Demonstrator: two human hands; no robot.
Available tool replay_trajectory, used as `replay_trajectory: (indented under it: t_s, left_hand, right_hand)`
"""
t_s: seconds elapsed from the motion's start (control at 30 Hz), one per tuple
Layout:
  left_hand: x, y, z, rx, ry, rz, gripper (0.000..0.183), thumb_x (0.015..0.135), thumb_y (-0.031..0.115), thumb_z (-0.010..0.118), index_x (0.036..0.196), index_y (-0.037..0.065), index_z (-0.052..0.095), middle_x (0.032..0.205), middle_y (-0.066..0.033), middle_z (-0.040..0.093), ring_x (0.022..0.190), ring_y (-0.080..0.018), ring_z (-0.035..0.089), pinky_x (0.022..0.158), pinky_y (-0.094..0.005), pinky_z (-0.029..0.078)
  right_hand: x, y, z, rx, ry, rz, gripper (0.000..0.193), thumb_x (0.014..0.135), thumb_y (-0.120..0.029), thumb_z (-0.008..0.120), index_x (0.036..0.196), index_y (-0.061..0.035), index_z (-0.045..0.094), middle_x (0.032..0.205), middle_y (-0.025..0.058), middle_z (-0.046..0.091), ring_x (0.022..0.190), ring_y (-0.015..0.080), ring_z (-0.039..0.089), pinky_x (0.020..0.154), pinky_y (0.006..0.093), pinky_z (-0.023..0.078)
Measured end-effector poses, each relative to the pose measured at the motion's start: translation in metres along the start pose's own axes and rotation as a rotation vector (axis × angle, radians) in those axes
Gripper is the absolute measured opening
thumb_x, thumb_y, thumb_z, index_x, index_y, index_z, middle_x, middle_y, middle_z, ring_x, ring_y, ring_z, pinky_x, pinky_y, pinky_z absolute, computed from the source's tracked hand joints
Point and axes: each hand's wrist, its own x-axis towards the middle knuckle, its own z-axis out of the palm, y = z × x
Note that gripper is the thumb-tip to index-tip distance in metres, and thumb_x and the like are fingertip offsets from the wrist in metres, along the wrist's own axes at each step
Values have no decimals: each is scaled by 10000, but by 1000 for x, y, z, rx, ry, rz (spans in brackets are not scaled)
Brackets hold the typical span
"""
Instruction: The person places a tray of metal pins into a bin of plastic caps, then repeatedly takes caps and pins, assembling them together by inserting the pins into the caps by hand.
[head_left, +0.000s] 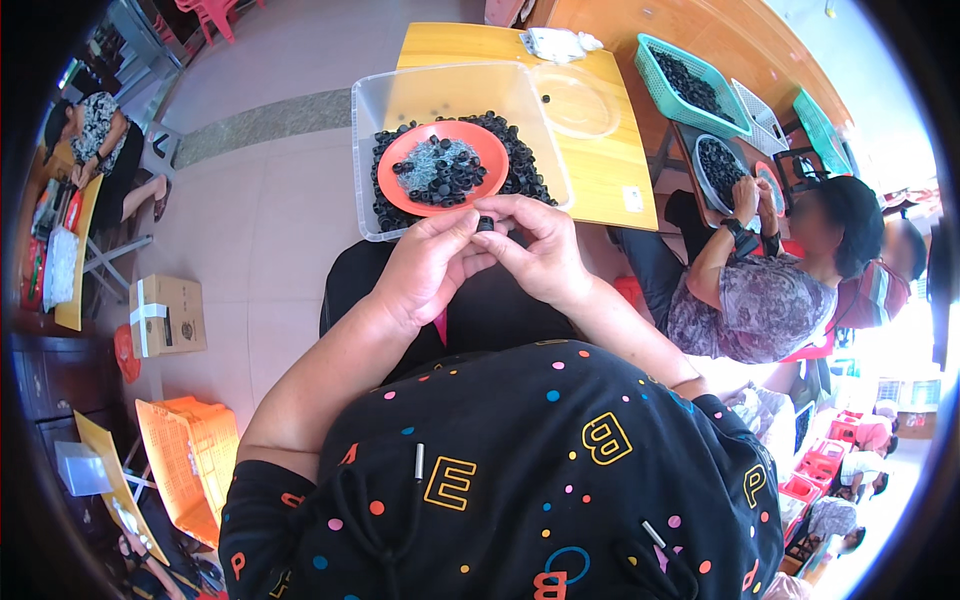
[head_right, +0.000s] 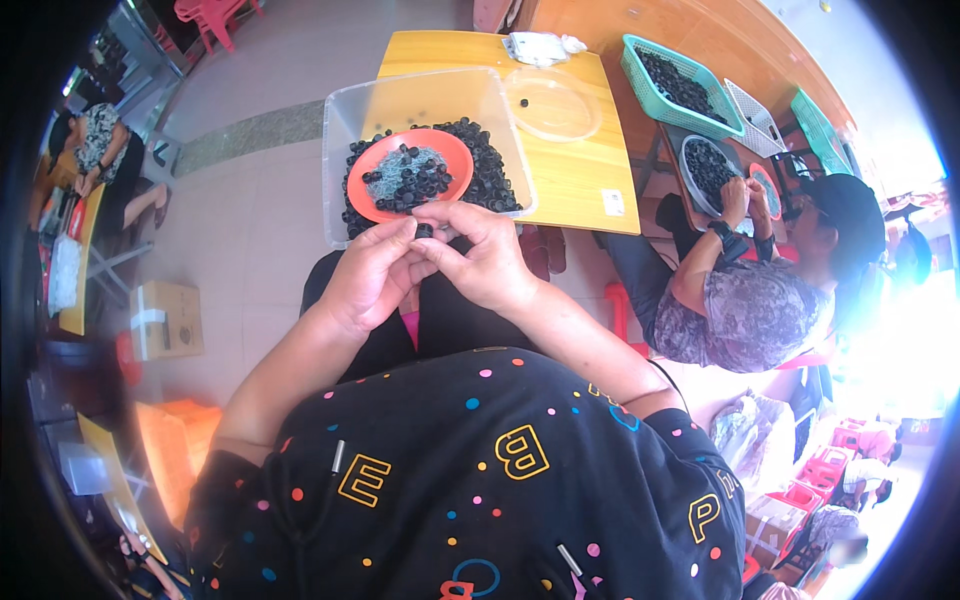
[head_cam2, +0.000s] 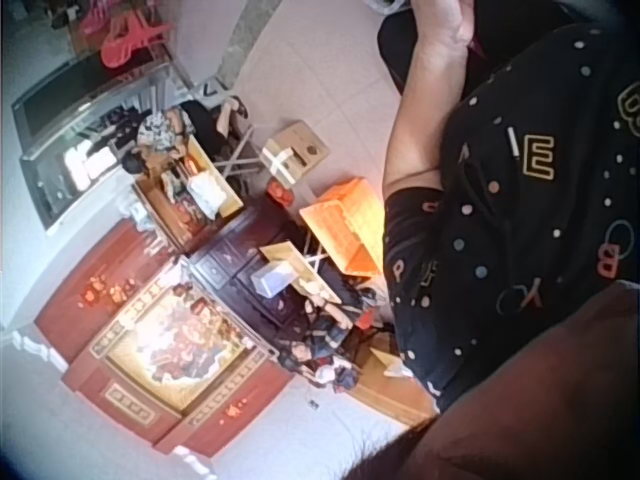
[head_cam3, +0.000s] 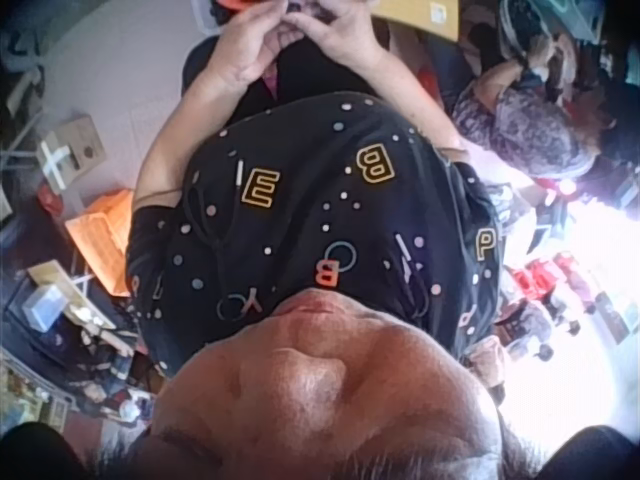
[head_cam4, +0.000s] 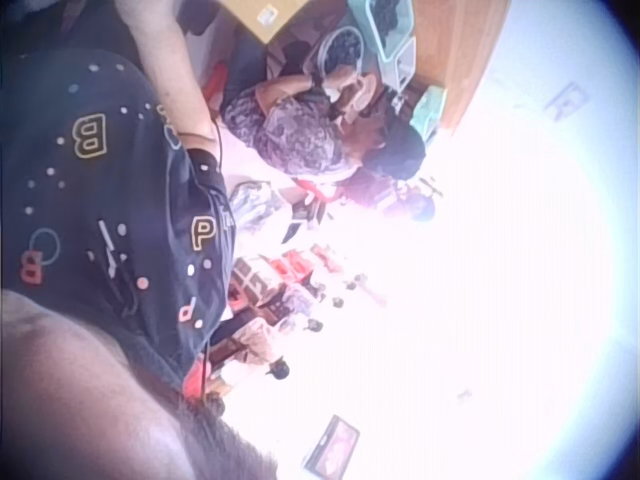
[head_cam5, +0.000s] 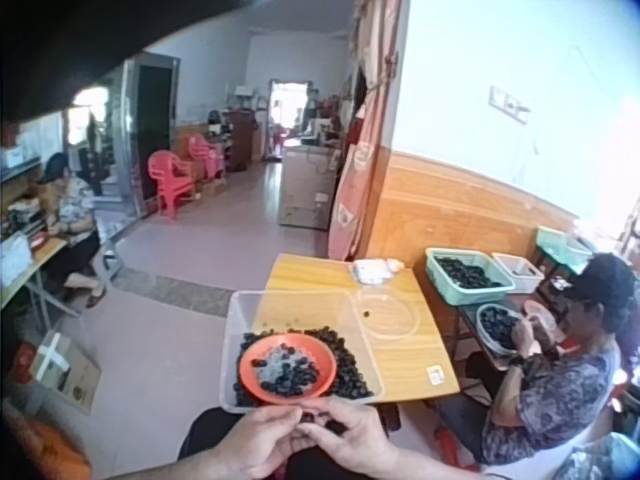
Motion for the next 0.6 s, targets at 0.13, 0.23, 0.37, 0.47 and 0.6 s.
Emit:
replay_trajectory:
  t_s: [0.13,0.23,0.37,0.47,0.6]
  left_hand:
    - [1,-5,4,-30,37,-21,297,992,234,481,1159,5,569,1101,-96,616,1020,-164,598,956,-350,467]
    - [1,-7,0,-56,48,-33,284,989,230,484,1154,17,575,1086,-87,623,1010,-157,597,951,-338,455]
    - [-3,-11,-4,-79,87,-61,256,984,204,485,1151,32,573,1057,-73,633,996,-140,596,908,-305,458]
    - [-1,-18,-11,-112,111,-80,243,983,193,481,1143,36,573,1048,-67,634,970,-133,599,878,-296,463]
    - [13,-20,-12,-147,145,-69,232,981,185,479,1130,40,581,1025,-57,634,929,-126,602,832,-282,469]
  right_hand:
    - [0,12,-2,-27,-6,-88,303,795,-32,707,1091,-20,642,937,89,654,767,140,636,731,266,530]
    - [1,14,-3,-37,-30,-77,303,796,-18,698,1093,-19,641,965,109,665,799,143,641,720,276,529]
    - [-4,19,-5,-113,-88,-35,325,769,-15,710,1087,-14,645,1002,127,667,846,194,645,726,309,529]
    - [-4,25,-6,-248,-81,-172,349,734,-25,728,1075,-18,654,1024,125,660,871,252,629,771,343,521]
    - [1,34,-9,-393,-14,-311,372,699,-23,742,1063,-30,665,1037,115,656,918,283,601,824,374,499]
